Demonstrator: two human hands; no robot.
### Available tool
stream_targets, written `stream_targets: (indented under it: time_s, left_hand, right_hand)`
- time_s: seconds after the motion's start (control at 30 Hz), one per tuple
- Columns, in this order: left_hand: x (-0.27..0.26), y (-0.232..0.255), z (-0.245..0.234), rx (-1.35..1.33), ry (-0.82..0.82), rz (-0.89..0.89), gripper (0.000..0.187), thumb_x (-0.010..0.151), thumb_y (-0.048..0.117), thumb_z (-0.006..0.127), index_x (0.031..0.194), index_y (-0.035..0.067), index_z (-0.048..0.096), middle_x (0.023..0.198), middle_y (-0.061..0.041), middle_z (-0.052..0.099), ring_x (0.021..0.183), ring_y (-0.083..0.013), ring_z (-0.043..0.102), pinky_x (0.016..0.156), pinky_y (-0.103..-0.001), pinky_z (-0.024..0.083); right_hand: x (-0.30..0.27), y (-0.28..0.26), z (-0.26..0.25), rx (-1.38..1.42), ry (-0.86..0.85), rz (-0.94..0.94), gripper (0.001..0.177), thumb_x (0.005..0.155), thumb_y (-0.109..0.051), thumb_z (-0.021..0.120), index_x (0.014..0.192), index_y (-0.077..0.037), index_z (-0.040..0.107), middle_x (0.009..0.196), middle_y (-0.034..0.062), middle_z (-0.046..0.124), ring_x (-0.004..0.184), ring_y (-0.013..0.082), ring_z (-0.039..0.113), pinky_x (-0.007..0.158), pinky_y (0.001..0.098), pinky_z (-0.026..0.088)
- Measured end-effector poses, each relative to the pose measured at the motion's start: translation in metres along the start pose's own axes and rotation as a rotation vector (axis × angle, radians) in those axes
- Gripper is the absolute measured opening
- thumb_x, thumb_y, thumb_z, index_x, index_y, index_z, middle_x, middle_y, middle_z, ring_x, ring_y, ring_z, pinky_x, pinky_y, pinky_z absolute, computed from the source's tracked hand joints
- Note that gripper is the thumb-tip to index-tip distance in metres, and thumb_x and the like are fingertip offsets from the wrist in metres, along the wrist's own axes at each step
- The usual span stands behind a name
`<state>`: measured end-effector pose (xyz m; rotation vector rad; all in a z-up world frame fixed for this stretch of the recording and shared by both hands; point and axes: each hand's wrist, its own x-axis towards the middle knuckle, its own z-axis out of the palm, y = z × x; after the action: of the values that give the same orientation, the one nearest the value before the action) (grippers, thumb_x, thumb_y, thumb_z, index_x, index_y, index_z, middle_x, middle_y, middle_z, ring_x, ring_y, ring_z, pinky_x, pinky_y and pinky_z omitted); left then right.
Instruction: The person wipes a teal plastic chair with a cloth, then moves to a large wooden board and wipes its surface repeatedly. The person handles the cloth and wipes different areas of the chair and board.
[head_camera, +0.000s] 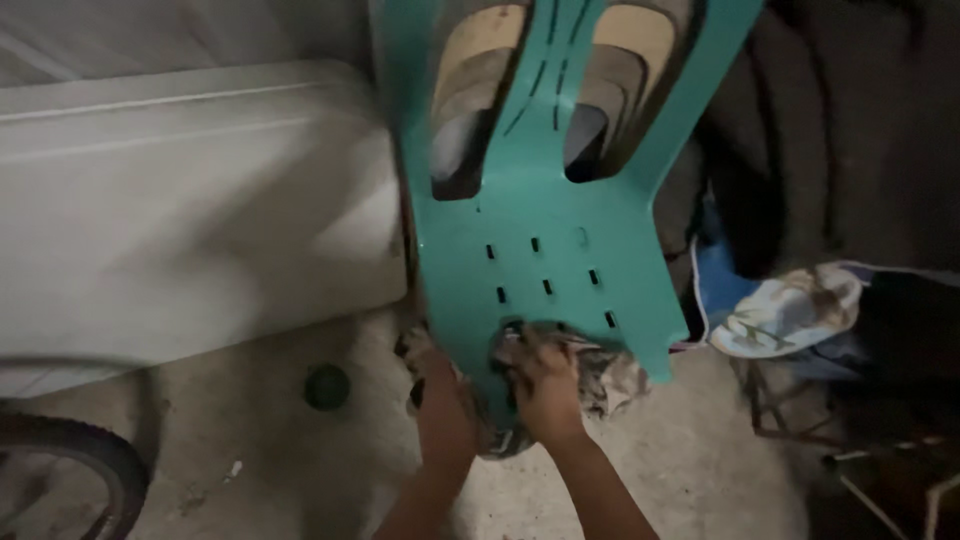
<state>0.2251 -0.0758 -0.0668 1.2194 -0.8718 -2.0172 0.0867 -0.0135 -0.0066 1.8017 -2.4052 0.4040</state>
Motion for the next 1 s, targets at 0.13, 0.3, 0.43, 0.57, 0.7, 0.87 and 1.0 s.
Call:
stream_targets:
  time_s: [0.13, 0.3, 0.43, 0.57, 0.7, 0.87, 1.0]
  left_hand:
    - [0.011, -0.007, -0.001, 0.084, 0.059, 0.411, 0.058, 0.123, 0.035, 0.029, 0.143, -0.019, 0.026, 0.120, -0.030, 0.040, 0.104, -0.0312, 0.044, 0.089, -0.046, 0.045]
    - [-0.005, 0.002, -0.004, 0.519, -0.011, 0.245, 0.061, 0.109, 0.031, 0.028, 0.161, 0.001, 0.024, 0.122, -0.025, 0.067, 0.088, -0.0348, 0.068, 0.082, -0.040, 0.056]
    - [-0.001, -0.004, -0.009, 0.511, 0.041, 0.548, 0.061, 0.110, 0.029, 0.029, 0.156, -0.010, 0.025, 0.126, -0.032, 0.059, 0.092, -0.0311, 0.066, 0.076, -0.040, 0.054]
    - [0.007, -0.001, -0.003, -0.236, 0.014, -0.302, 0.088, 0.117, 0.055, 0.034, 0.132, -0.031, 0.024, 0.091, -0.036, 0.029, 0.073, -0.0393, 0.028, 0.066, -0.055, 0.033]
    - [0.006, 0.004, -0.005, -0.404, -0.159, -0.147, 0.082, 0.111, 0.061, 0.031, 0.135, -0.017, 0.033, 0.108, -0.023, 0.037, 0.091, -0.0342, 0.039, 0.081, -0.048, 0.039]
    - [0.012, 0.003, -0.007, -0.389, -0.119, -0.166, 0.073, 0.105, 0.063, 0.032, 0.154, 0.010, 0.025, 0.143, 0.000, 0.044, 0.126, -0.0195, 0.052, 0.105, -0.038, 0.044]
    - [0.004, -0.012, -0.015, 0.328, -0.127, 0.434, 0.063, 0.103, 0.046, 0.036, 0.145, -0.002, 0.041, 0.117, -0.020, 0.063, 0.097, -0.0340, 0.063, 0.083, -0.047, 0.050]
  right_hand:
    - [0.024, 0.004, 0.032, 0.032, -0.049, -0.119, 0.044, 0.086, -0.007, 0.062, 0.130, -0.014, 0.069, 0.151, 0.0166, 0.051, 0.134, 0.0420, 0.051, 0.115, 0.0597, 0.029]
    - [0.093, 0.014, 0.062, -0.123, -0.018, -0.050, 0.044, 0.091, -0.008, 0.059, 0.134, -0.006, 0.064, 0.144, 0.0225, 0.053, 0.129, 0.0487, 0.048, 0.107, 0.0641, 0.032]
    - [0.055, -0.008, 0.044, 0.130, -0.085, 0.013, 0.043, 0.098, -0.010, 0.051, 0.140, -0.010, 0.061, 0.142, 0.0172, 0.060, 0.129, 0.0396, 0.056, 0.113, 0.0531, 0.044]
    - [0.001, -0.039, 0.014, 0.074, -0.151, -0.089, 0.049, 0.084, -0.006, 0.057, 0.132, 0.000, 0.063, 0.134, 0.0274, 0.058, 0.122, 0.0484, 0.053, 0.107, 0.0662, 0.034]
    - [0.035, -0.025, 0.030, 0.028, -0.143, -0.120, 0.050, 0.084, -0.004, 0.055, 0.134, -0.001, 0.062, 0.133, 0.0215, 0.063, 0.121, 0.0441, 0.057, 0.115, 0.0545, 0.037]
    - [0.079, 0.001, 0.066, 0.102, 0.063, -0.090, 0.035, 0.094, -0.007, 0.059, 0.128, -0.004, 0.069, 0.143, 0.0232, 0.059, 0.130, 0.0464, 0.052, 0.114, 0.0548, 0.035]
    - [0.029, -0.023, 0.058, 0.132, -0.186, 0.139, 0.044, 0.093, -0.008, 0.054, 0.136, -0.008, 0.063, 0.141, 0.0182, 0.058, 0.133, 0.0409, 0.051, 0.115, 0.0483, 0.042]
